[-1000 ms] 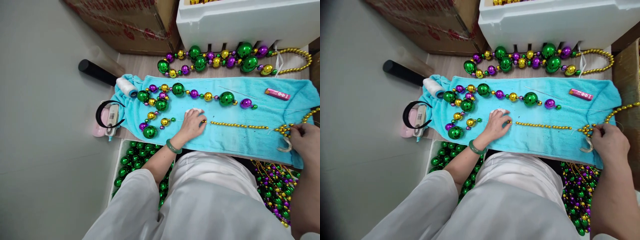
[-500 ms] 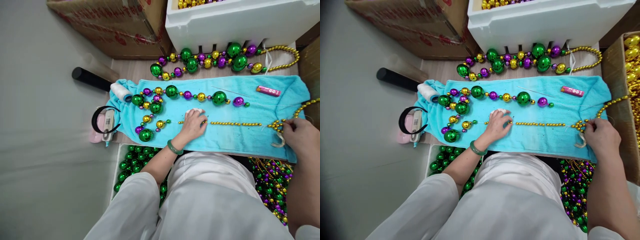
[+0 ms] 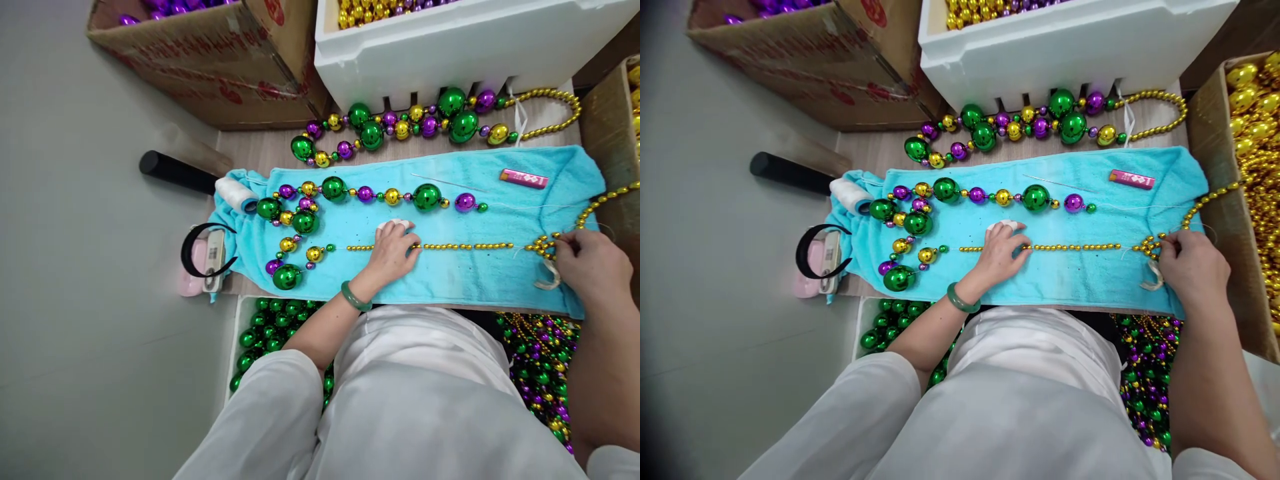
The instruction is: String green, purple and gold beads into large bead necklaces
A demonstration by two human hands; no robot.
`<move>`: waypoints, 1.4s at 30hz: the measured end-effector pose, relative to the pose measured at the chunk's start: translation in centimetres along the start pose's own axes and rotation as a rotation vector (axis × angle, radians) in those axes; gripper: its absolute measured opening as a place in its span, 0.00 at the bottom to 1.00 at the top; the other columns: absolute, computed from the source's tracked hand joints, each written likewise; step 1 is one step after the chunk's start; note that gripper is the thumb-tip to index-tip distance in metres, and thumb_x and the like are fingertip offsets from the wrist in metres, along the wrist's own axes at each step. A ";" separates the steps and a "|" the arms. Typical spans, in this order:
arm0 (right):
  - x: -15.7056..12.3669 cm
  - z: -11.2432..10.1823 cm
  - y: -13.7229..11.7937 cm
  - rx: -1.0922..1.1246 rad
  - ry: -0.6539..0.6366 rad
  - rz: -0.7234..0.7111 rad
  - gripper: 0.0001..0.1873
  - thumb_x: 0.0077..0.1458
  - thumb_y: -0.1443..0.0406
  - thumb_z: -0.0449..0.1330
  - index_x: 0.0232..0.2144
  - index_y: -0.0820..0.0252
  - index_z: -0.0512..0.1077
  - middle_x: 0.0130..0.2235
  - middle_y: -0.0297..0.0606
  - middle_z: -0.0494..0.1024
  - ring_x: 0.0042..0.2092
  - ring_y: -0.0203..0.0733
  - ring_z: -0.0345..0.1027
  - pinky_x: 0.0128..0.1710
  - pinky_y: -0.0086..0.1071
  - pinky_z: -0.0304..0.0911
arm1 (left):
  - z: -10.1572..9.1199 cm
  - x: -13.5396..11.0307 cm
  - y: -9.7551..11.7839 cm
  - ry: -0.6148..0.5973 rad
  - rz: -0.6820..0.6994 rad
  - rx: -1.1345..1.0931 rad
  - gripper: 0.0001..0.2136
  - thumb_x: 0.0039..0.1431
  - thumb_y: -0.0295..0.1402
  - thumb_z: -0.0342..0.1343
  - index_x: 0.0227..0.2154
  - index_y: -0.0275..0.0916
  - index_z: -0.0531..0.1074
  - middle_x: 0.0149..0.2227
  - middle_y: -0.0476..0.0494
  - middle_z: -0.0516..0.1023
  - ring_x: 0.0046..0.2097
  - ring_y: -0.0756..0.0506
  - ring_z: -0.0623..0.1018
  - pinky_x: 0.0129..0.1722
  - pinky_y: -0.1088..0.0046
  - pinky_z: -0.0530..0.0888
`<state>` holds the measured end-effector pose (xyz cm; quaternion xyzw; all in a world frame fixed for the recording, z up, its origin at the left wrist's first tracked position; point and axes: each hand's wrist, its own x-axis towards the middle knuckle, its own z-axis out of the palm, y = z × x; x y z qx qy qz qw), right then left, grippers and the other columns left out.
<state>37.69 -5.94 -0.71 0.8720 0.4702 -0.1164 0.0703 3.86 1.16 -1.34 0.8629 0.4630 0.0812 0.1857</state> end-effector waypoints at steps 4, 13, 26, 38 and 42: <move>0.1 -0.1 -0.1 0.009 -0.018 0.003 0.21 0.59 0.53 0.47 0.44 0.55 0.72 0.50 0.43 0.75 0.43 0.53 0.70 0.27 0.34 0.50 | -0.9 -0.8 -1.1 0.029 -0.041 0.036 0.06 0.57 0.34 0.54 0.36 0.42 0.74 0.52 0.43 0.71 0.55 0.39 0.65 0.55 0.55 0.60; 0.1 0.0 0.0 0.007 0.001 -0.047 0.15 0.57 0.56 0.49 0.38 0.56 0.71 0.47 0.43 0.75 0.41 0.50 0.69 0.26 0.33 0.48 | 0.6 1.1 1.6 -0.019 0.053 -0.006 0.12 0.58 0.40 0.54 0.42 0.44 0.74 0.53 0.41 0.70 0.57 0.38 0.64 0.57 0.55 0.59; 0.0 -0.2 -0.1 0.050 0.018 -0.073 0.17 0.58 0.55 0.48 0.40 0.58 0.72 0.47 0.43 0.75 0.41 0.48 0.69 0.26 0.32 0.46 | 0.5 1.5 1.8 -0.022 0.048 0.011 0.16 0.56 0.43 0.57 0.45 0.43 0.72 0.53 0.40 0.70 0.56 0.38 0.64 0.56 0.55 0.60; -0.2 -0.6 -0.4 0.094 0.019 -0.075 0.15 0.59 0.58 0.49 0.39 0.58 0.72 0.46 0.44 0.75 0.40 0.46 0.68 0.25 0.33 0.45 | 0.1 1.8 2.3 -0.044 0.013 0.068 0.10 0.58 0.37 0.55 0.41 0.41 0.73 0.53 0.40 0.69 0.55 0.38 0.65 0.55 0.56 0.62; -0.2 -0.3 -0.1 0.116 0.040 -0.109 0.13 0.59 0.58 0.49 0.36 0.57 0.71 0.45 0.43 0.74 0.40 0.47 0.67 0.25 0.33 0.46 | 1.5 2.8 4.0 -0.029 0.080 -0.013 0.14 0.59 0.41 0.54 0.44 0.42 0.73 0.51 0.40 0.71 0.54 0.40 0.66 0.54 0.59 0.63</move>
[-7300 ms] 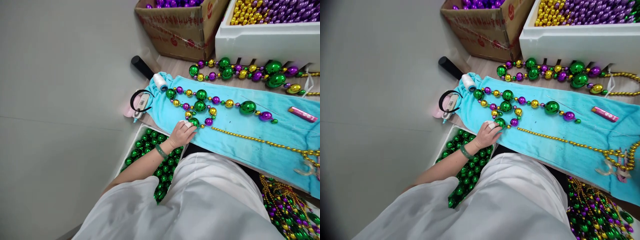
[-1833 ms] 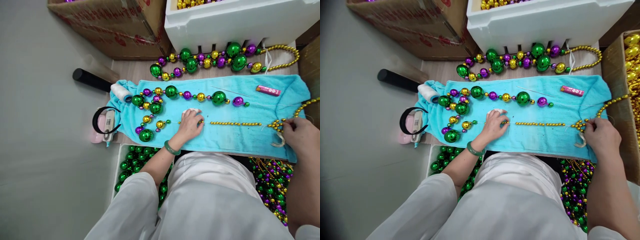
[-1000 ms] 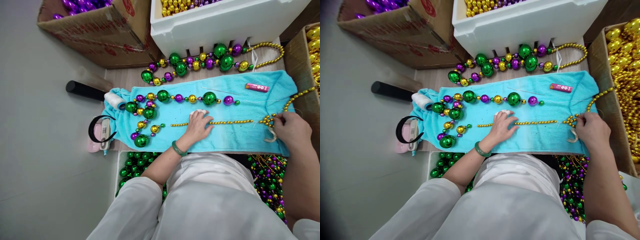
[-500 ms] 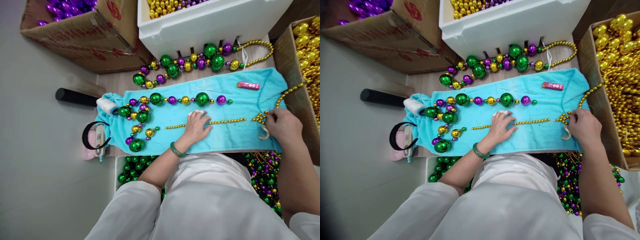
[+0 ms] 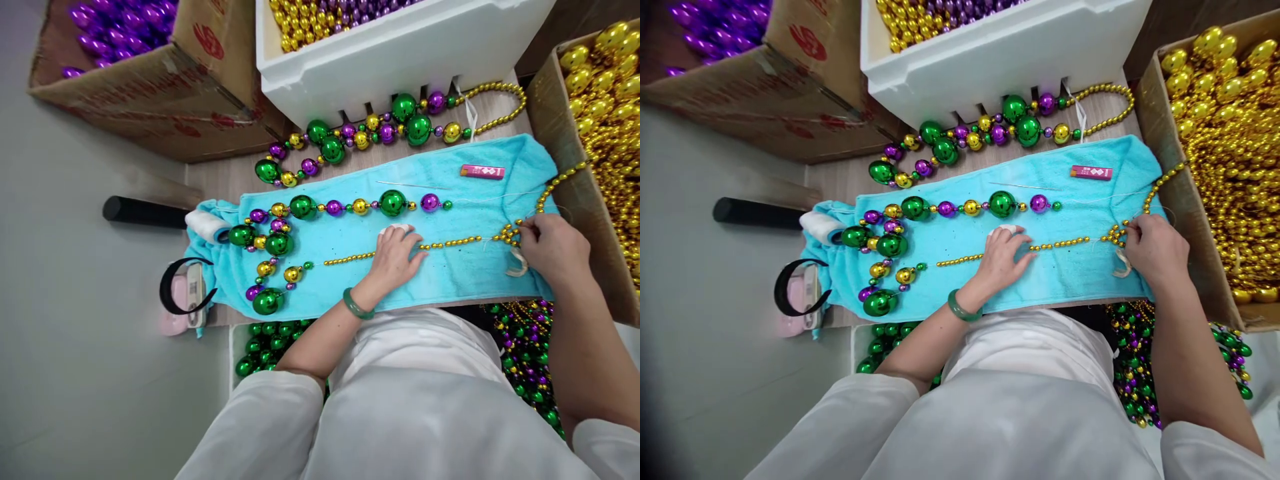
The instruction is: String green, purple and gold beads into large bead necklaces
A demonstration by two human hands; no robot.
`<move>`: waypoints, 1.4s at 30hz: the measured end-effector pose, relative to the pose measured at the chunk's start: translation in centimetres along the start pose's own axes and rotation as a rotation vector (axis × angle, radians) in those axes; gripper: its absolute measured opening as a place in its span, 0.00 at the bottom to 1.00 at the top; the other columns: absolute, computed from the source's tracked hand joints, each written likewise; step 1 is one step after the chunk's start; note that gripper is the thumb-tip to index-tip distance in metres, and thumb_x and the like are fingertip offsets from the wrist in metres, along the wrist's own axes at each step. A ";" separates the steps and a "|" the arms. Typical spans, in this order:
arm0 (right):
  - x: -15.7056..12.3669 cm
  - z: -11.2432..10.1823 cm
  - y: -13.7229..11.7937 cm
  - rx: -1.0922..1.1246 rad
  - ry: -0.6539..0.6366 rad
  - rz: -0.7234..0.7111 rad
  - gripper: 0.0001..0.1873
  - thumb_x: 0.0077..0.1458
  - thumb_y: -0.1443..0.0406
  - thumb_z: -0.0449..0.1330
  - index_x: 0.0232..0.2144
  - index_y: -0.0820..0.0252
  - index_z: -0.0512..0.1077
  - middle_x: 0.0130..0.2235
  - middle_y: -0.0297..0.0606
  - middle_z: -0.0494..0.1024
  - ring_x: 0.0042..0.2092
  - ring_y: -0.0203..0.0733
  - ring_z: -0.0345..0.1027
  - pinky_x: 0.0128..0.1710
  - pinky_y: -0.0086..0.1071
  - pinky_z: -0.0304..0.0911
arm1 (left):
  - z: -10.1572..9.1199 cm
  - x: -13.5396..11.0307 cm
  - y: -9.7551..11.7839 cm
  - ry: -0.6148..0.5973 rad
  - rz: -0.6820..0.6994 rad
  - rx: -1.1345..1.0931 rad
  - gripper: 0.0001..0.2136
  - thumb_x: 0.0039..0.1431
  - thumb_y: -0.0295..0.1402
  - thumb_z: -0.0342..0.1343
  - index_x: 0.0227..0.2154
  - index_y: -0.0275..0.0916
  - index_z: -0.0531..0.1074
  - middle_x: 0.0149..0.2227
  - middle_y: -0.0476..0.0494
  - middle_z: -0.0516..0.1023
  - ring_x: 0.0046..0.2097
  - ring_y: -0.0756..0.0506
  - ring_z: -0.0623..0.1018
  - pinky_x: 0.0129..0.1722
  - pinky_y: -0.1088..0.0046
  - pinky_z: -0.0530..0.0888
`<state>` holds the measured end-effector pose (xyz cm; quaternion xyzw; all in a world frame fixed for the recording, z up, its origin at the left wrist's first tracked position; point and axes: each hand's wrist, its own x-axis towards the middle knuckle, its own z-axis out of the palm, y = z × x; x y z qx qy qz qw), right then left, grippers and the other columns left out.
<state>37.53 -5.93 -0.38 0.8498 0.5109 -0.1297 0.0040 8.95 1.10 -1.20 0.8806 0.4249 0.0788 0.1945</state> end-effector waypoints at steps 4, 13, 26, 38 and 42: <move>0.1 0.3 0.2 0.025 0.015 -0.006 0.10 0.58 0.60 0.51 0.35 0.56 0.70 0.45 0.42 0.74 0.42 0.48 0.67 0.27 0.33 0.47 | 0.8 0.6 1.0 0.015 0.027 -0.006 0.09 0.61 0.38 0.52 0.40 0.42 0.74 0.51 0.41 0.72 0.53 0.40 0.67 0.54 0.59 0.62; 0.1 0.2 0.1 0.075 0.012 -0.004 0.10 0.58 0.60 0.51 0.35 0.57 0.70 0.43 0.45 0.73 0.40 0.50 0.66 0.28 0.35 0.48 | 0.2 0.8 0.7 0.031 0.020 0.003 0.13 0.58 0.40 0.55 0.43 0.41 0.73 0.51 0.40 0.71 0.53 0.39 0.67 0.52 0.58 0.64; 0.2 0.5 0.0 0.077 0.069 -0.033 0.09 0.58 0.62 0.51 0.33 0.57 0.70 0.40 0.43 0.74 0.39 0.48 0.67 0.26 0.35 0.44 | 0.0 1.3 1.1 -0.018 0.021 0.049 0.10 0.58 0.34 0.53 0.42 0.41 0.73 0.51 0.38 0.70 0.52 0.38 0.66 0.51 0.57 0.64; 0.2 0.4 0.0 0.093 0.083 -0.048 0.09 0.58 0.63 0.52 0.33 0.58 0.71 0.40 0.43 0.75 0.39 0.46 0.67 0.26 0.34 0.44 | 2.1 3.4 4.2 0.016 0.065 0.046 0.08 0.61 0.34 0.51 0.38 0.41 0.74 0.50 0.40 0.71 0.52 0.39 0.66 0.51 0.59 0.64; 0.1 0.3 0.0 0.108 0.087 -0.064 0.09 0.58 0.63 0.51 0.33 0.58 0.71 0.40 0.45 0.75 0.38 0.47 0.66 0.26 0.34 0.44 | 1.3 3.1 3.8 0.003 0.047 0.057 0.09 0.58 0.32 0.52 0.40 0.41 0.73 0.51 0.39 0.70 0.52 0.38 0.66 0.51 0.58 0.64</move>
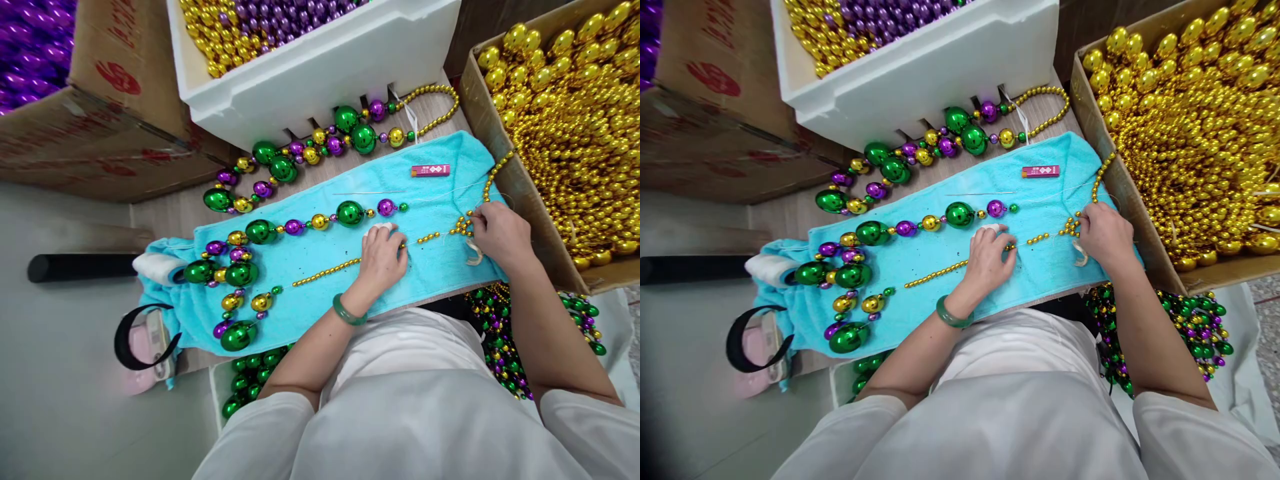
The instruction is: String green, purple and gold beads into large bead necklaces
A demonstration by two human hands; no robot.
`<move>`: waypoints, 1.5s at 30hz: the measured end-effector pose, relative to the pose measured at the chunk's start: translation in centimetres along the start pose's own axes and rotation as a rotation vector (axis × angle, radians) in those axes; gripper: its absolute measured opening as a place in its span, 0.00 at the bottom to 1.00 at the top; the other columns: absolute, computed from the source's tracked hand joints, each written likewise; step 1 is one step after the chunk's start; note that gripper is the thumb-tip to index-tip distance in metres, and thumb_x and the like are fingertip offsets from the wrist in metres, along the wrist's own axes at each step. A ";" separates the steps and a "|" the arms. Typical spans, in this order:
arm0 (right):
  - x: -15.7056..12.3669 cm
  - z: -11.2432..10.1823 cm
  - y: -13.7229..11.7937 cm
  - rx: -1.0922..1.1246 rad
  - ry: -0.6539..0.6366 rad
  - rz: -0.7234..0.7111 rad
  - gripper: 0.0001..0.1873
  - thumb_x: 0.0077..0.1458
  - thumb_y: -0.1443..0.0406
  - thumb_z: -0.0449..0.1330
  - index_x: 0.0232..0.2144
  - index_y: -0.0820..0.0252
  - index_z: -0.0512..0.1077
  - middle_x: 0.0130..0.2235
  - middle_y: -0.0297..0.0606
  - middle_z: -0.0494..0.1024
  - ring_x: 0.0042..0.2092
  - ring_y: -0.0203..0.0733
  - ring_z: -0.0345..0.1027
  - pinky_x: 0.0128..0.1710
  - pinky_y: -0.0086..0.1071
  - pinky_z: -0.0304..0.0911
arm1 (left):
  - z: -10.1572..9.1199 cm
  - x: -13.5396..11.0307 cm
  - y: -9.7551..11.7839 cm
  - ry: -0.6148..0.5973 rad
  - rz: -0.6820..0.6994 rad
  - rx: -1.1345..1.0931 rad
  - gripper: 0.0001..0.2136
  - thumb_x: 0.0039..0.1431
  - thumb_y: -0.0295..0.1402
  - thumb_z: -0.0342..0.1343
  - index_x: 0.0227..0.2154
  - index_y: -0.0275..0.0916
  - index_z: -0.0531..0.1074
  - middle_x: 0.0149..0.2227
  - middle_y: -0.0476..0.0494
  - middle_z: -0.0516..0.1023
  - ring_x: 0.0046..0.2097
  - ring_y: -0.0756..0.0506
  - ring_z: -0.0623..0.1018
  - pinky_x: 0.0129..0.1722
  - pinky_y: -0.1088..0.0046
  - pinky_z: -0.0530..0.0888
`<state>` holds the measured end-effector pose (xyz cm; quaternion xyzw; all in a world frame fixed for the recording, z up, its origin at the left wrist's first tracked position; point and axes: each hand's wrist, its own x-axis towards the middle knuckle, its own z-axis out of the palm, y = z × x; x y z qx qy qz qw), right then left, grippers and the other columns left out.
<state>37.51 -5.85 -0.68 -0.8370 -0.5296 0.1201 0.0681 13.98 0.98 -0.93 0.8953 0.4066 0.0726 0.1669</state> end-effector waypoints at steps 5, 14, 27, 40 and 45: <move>0.0 0.0 0.1 0.012 0.008 -0.013 0.10 0.58 0.62 0.51 0.33 0.58 0.71 0.39 0.46 0.75 0.37 0.48 0.66 0.26 0.35 0.47 | 1.2 1.2 1.3 0.002 0.055 -0.062 0.15 0.59 0.42 0.52 0.46 0.42 0.72 0.52 0.38 0.69 0.53 0.38 0.65 0.52 0.57 0.63; 0.1 0.1 0.2 0.026 0.006 -0.021 0.10 0.58 0.62 0.51 0.33 0.58 0.72 0.39 0.45 0.75 0.38 0.47 0.66 0.26 0.34 0.47 | 1.3 1.7 1.4 -0.008 0.026 -0.020 0.08 0.58 0.30 0.50 0.38 0.40 0.73 0.50 0.39 0.71 0.52 0.38 0.66 0.51 0.58 0.63; 0.1 -0.3 0.9 0.133 0.018 -0.037 0.09 0.58 0.63 0.51 0.32 0.57 0.70 0.38 0.42 0.75 0.38 0.46 0.67 0.30 0.34 0.54 | 2.8 4.3 3.5 0.002 0.188 -0.042 0.12 0.65 0.35 0.45 0.38 0.42 0.74 0.46 0.41 0.74 0.48 0.40 0.67 0.47 0.59 0.63; -0.7 -0.7 -5.1 0.785 -0.144 -0.441 0.12 0.55 0.60 0.56 0.41 0.56 0.74 0.43 0.38 0.78 0.46 0.46 0.70 0.47 0.39 0.63 | -2.9 3.6 2.1 -0.051 0.069 -0.782 0.06 0.60 0.31 0.48 0.29 0.38 0.68 0.30 0.48 0.73 0.33 0.50 0.72 0.35 0.74 0.69; 0.1 0.3 -5.3 0.914 -0.227 -0.259 0.12 0.53 0.57 0.58 0.31 0.58 0.75 0.33 0.36 0.78 0.36 0.43 0.71 0.39 0.35 0.64 | -5.0 2.6 -0.6 0.078 -0.083 -0.734 0.06 0.59 0.33 0.50 0.28 0.38 0.69 0.26 0.50 0.70 0.29 0.51 0.71 0.30 0.75 0.69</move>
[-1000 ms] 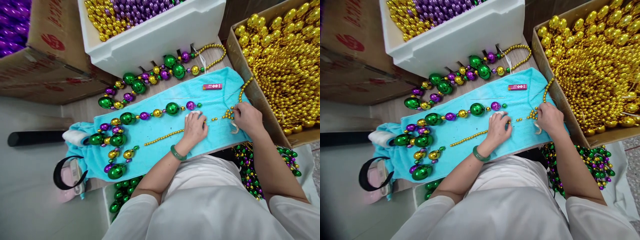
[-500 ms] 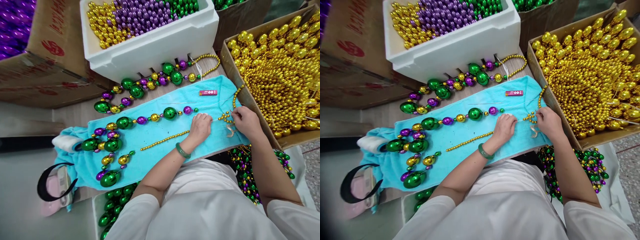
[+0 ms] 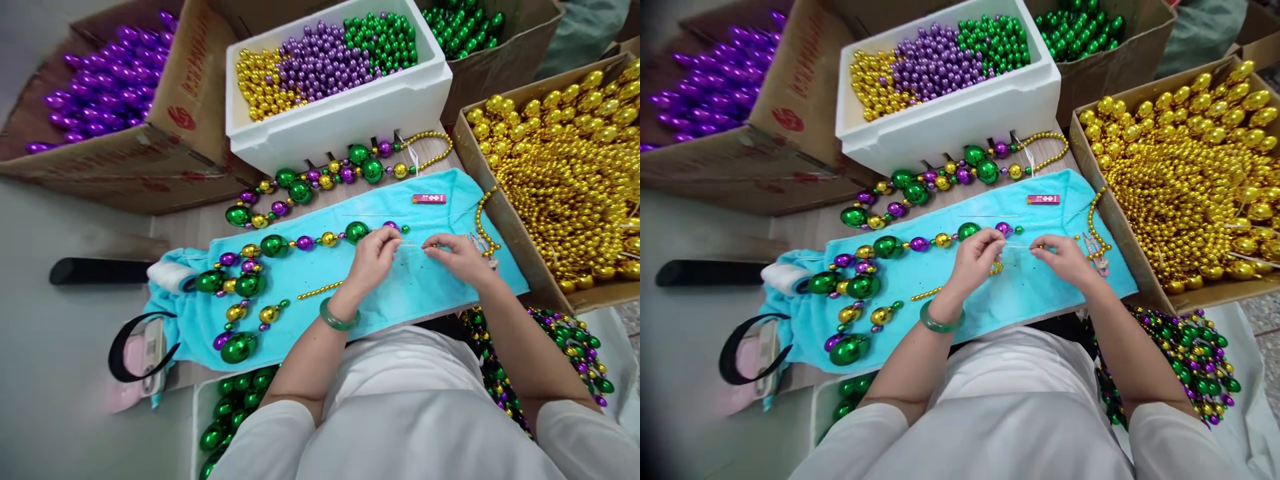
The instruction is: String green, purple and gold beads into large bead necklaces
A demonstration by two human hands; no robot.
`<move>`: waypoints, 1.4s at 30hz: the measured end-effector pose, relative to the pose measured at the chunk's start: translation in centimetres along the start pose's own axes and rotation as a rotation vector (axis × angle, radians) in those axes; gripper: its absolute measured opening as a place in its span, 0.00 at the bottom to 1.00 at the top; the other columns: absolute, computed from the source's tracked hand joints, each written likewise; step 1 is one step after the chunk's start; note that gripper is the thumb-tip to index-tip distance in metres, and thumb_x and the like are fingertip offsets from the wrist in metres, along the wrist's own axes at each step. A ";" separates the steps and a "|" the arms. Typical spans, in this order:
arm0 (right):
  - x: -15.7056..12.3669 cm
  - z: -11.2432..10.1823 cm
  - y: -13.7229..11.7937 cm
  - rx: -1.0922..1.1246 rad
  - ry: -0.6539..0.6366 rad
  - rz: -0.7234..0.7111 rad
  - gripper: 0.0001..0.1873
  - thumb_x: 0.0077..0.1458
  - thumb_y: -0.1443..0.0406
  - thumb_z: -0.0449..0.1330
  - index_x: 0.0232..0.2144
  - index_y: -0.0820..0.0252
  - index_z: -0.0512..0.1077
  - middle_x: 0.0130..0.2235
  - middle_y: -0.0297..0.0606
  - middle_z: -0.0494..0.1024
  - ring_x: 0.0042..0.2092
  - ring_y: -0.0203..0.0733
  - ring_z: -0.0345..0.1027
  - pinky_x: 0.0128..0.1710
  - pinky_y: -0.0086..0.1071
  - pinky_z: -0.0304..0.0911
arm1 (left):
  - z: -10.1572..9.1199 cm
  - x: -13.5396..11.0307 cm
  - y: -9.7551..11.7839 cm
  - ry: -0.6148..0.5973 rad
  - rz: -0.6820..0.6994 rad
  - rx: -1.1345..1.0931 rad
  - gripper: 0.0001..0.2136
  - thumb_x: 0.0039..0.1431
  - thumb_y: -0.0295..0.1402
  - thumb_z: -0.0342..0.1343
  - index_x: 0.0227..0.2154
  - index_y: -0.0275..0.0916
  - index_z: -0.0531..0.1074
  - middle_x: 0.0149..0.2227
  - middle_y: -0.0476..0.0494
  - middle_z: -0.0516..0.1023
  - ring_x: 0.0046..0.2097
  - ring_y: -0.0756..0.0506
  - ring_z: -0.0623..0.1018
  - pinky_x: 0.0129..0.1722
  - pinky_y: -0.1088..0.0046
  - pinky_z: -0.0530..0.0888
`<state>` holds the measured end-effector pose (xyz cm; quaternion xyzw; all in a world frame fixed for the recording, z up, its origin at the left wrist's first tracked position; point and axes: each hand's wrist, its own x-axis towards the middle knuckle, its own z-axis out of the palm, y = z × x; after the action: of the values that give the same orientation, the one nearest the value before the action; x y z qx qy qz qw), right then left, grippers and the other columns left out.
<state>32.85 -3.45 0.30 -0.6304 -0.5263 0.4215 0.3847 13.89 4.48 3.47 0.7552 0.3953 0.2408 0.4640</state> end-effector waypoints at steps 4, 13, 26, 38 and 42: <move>-0.4 -2.2 0.9 -0.018 0.044 0.064 0.13 0.51 0.55 0.59 0.31 0.59 0.75 0.29 0.35 0.76 0.32 0.40 0.68 0.32 0.32 0.62 | -2.5 -0.9 -1.5 0.082 -0.092 -0.008 0.05 0.56 0.32 0.51 0.28 0.39 0.68 0.25 0.51 0.68 0.26 0.52 0.70 0.26 0.77 0.68; -0.9 -4.9 -0.2 -0.479 0.065 0.161 0.08 0.50 0.62 0.59 0.30 0.56 0.77 0.31 0.36 0.79 0.33 0.44 0.70 0.33 0.34 0.63 | -3.2 -2.9 -0.9 0.180 -0.010 0.041 0.05 0.55 0.32 0.54 0.26 0.38 0.71 0.42 0.43 0.77 0.46 0.45 0.74 0.48 0.64 0.71; -2.8 -6.2 -0.4 -0.641 0.298 0.060 0.13 0.57 0.67 0.54 0.40 0.63 0.76 0.41 0.49 0.79 0.41 0.51 0.72 0.43 0.44 0.66 | -1.8 -3.1 -0.5 -0.109 -0.210 -0.011 0.07 0.52 0.35 0.57 0.27 0.36 0.75 0.22 0.50 0.70 0.25 0.53 0.66 0.24 0.77 0.63; -0.9 0.0 -0.6 -0.191 0.012 -0.168 0.11 0.60 0.64 0.55 0.37 0.59 0.77 0.38 0.37 0.79 0.41 0.38 0.72 0.42 0.29 0.63 | -5.0 -4.0 0.9 0.272 -0.158 -0.268 0.04 0.52 0.33 0.57 0.27 0.38 0.72 0.22 0.51 0.68 0.24 0.54 0.67 0.23 0.80 0.64; 0.2 -2.3 -0.8 -0.317 -0.077 -0.017 0.10 0.58 0.64 0.56 0.34 0.57 0.78 0.37 0.34 0.80 0.40 0.39 0.72 0.41 0.30 0.62 | -3.3 -4.2 0.0 0.270 -0.172 -0.428 0.05 0.53 0.33 0.57 0.27 0.37 0.70 0.21 0.52 0.68 0.23 0.54 0.67 0.23 0.80 0.66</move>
<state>34.77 -3.19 1.78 -0.6621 -0.6058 0.3538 0.2635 9.09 2.66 4.99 0.5646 0.4566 0.3772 0.5749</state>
